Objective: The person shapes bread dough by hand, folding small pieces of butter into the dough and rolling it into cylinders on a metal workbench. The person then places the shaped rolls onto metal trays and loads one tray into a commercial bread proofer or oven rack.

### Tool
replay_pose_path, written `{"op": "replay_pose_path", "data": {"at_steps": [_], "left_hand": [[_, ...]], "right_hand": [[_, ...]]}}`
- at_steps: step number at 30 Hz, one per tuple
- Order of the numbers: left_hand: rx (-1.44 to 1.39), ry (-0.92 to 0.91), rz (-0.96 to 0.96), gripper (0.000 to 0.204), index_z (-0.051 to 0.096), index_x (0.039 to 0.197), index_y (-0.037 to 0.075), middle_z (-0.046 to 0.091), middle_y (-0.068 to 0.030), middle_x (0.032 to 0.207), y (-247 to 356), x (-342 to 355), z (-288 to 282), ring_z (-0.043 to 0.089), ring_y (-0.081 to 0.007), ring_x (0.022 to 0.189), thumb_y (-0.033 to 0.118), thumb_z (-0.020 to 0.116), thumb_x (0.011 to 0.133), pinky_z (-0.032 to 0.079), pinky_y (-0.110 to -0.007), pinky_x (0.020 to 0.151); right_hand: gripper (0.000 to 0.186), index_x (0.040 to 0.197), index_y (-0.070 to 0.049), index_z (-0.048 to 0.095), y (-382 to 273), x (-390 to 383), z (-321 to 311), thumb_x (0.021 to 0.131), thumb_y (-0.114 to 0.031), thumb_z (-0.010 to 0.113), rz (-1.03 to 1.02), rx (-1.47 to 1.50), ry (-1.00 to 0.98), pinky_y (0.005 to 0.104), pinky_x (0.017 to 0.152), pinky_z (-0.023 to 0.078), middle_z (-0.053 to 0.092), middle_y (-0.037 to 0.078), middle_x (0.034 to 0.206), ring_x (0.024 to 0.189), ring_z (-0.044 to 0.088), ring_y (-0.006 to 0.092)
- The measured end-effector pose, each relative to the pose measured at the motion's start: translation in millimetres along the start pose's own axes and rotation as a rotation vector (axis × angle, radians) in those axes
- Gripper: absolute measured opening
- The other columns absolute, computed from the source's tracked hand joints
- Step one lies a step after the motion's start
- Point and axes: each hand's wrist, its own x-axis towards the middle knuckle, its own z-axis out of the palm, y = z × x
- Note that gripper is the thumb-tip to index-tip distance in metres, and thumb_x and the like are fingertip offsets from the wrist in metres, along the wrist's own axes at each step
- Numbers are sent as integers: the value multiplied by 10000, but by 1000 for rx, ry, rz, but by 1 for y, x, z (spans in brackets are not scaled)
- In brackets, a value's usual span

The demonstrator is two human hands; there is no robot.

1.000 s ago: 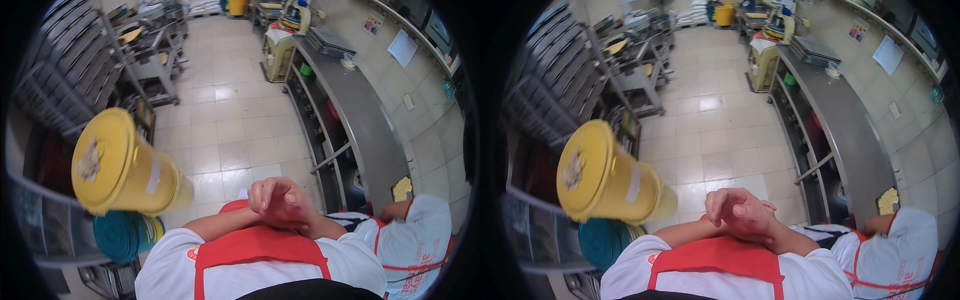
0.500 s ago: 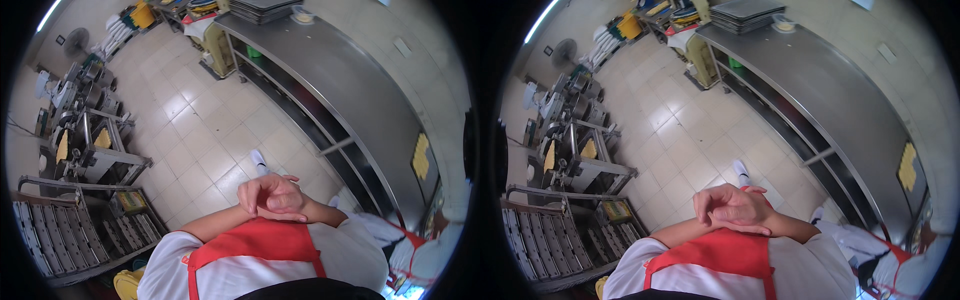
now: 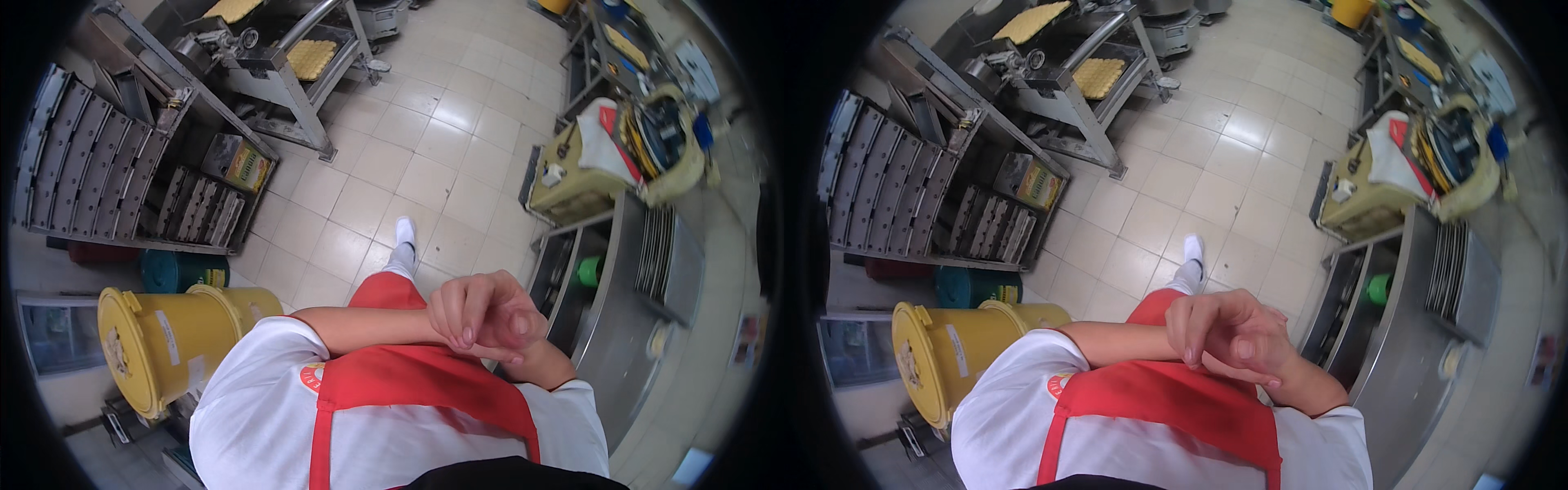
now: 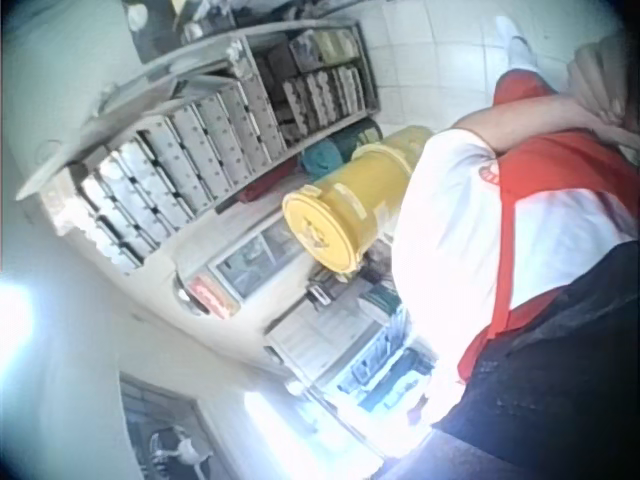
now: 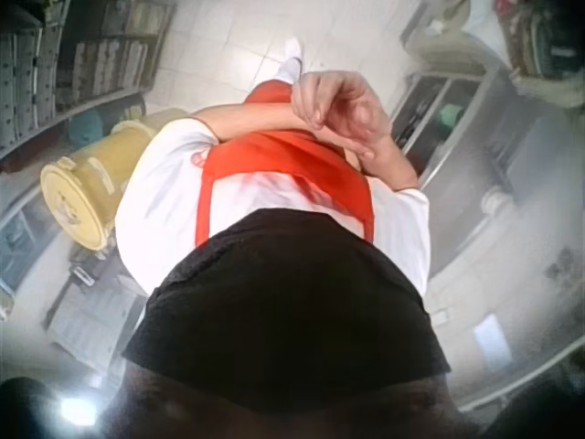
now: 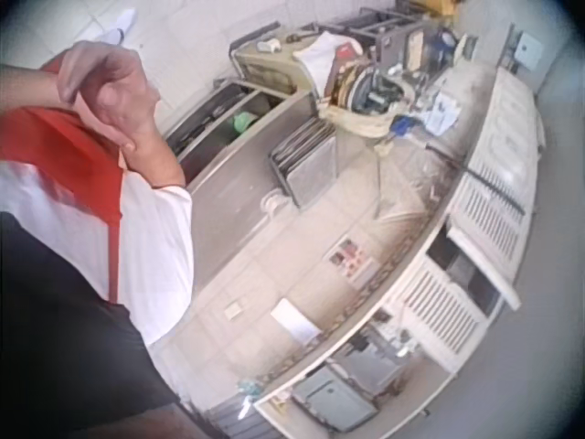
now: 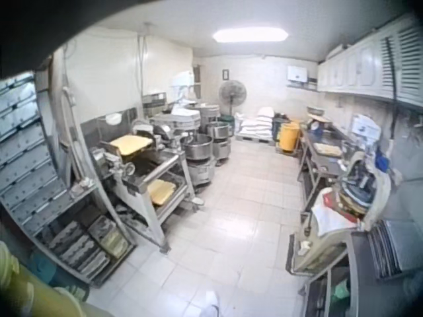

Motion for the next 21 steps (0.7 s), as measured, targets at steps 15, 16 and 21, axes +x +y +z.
{"op": "replay_pose_path", "data": {"at_steps": [15, 16, 21], "left_hand": [[49, 88, 64, 789, 553, 1383, 18, 628, -142, 1269, -10, 198, -433, 568, -216, 1240, 407, 921, 804, 447, -355, 1042], [55, 116, 55, 788, 553, 1382, 18, 629, -142, 1268, -14, 207, -462, 568, -217, 1239, 408, 921, 804, 447, -355, 1042], [112, 347, -20, 786, 555, 1379, 18, 630, -141, 1266, -40, 236, -622, 569, -218, 1238, 409, 921, 804, 447, -357, 1043]], "right_hand": [[380, 890, 44, 690, -137, 337, -292, 941, -332, 667, 45, -246, -87, 360, 712, 449, 652, 150, 827, 749, 591, 227], [390, 905, 45, 674, -140, 361, -319, 960, -341, 659, 26, -233, -130, 363, 709, 446, 634, 144, 832, 744, 577, 225], [457, 966, 45, 650, -169, 467, -459, 979, -411, 683, 13, -249, 32, 384, 732, 449, 605, 141, 854, 770, 561, 232]]}}
